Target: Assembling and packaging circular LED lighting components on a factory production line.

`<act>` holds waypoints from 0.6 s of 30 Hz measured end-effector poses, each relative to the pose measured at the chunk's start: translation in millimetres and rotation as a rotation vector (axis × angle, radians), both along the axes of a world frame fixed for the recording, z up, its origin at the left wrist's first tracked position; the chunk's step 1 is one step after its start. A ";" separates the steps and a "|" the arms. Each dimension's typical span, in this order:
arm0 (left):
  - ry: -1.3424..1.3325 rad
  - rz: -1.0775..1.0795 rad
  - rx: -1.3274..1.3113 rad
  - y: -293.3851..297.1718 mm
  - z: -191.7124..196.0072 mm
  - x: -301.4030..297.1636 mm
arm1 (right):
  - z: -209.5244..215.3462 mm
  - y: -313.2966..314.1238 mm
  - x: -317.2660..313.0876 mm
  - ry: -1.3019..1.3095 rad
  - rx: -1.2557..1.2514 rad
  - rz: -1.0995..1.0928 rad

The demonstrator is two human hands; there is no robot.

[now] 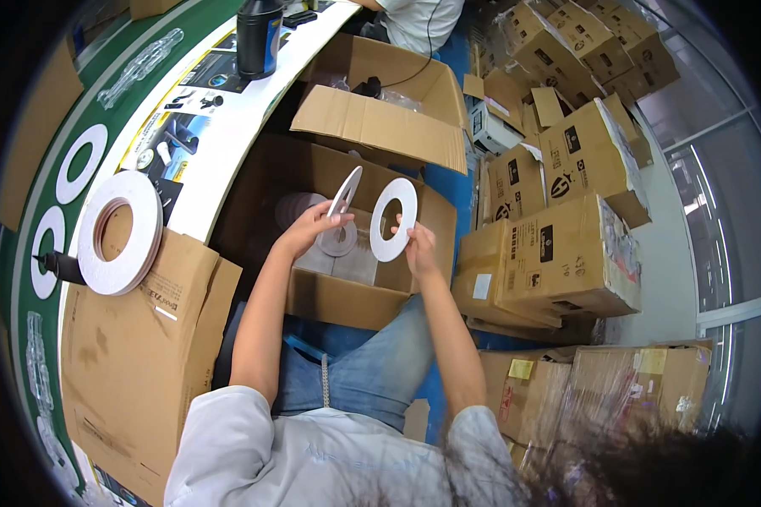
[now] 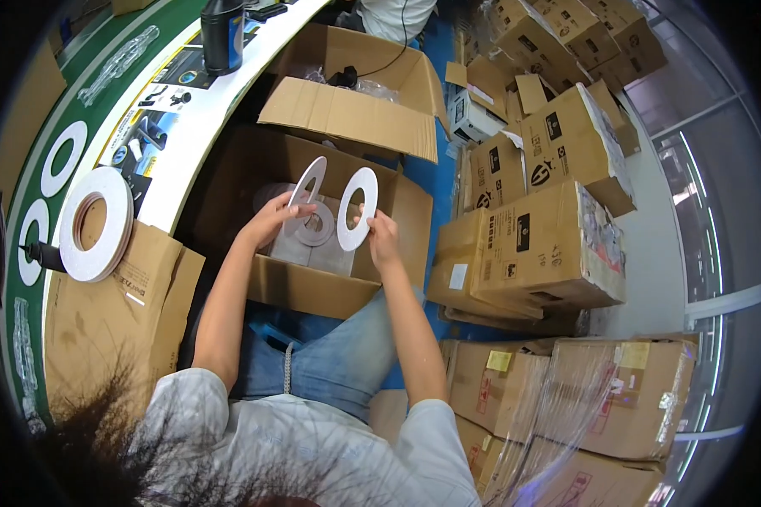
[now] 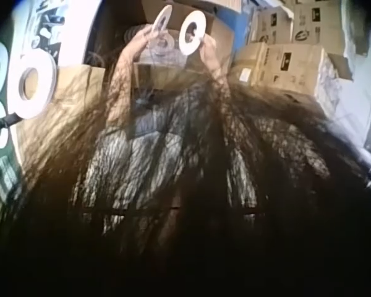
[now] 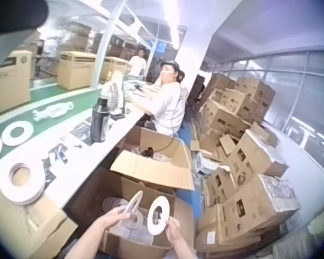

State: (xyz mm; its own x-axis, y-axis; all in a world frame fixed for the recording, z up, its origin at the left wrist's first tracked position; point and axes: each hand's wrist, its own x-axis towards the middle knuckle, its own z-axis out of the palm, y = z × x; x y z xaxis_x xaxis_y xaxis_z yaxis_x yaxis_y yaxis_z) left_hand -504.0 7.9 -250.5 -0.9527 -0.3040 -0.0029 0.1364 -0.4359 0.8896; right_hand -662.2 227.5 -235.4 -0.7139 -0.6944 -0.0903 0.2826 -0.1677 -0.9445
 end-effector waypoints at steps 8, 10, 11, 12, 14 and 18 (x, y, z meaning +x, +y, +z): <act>-0.082 -0.048 -0.012 1.7 -24.0 -28.9 | -7.5 -18.7 6.6 -0.123 0.059 -0.135; 0.076 -0.093 0.158 7.2 -3.8 -16.3 | -1.8 -3.0 0.1 -0.033 0.034 -0.124; 0.227 -0.110 0.331 8.3 6.5 -3.5 | 3.1 2.6 4.6 0.053 0.010 -0.090; 0.211 -0.159 0.401 3.5 15.4 5.7 | 9.9 2.1 6.6 0.071 -0.014 -0.058; 0.063 -0.213 0.460 -14.7 13.4 6.4 | 20.7 -10.6 15.3 0.068 -0.001 -0.057; -0.341 -0.114 -0.049 -1.1 -8.6 -21.6 | 4.1 -15.7 12.9 0.020 0.043 -0.063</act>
State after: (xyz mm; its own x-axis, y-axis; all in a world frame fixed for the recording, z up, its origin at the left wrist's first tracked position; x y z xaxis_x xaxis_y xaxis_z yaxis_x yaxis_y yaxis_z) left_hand -525.6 6.8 -259.1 -0.9272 -0.2034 -0.3144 -0.2190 -0.3866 0.8959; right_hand -649.4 211.8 -231.3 -0.7578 -0.6441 -0.1044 0.2539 -0.1436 -0.9565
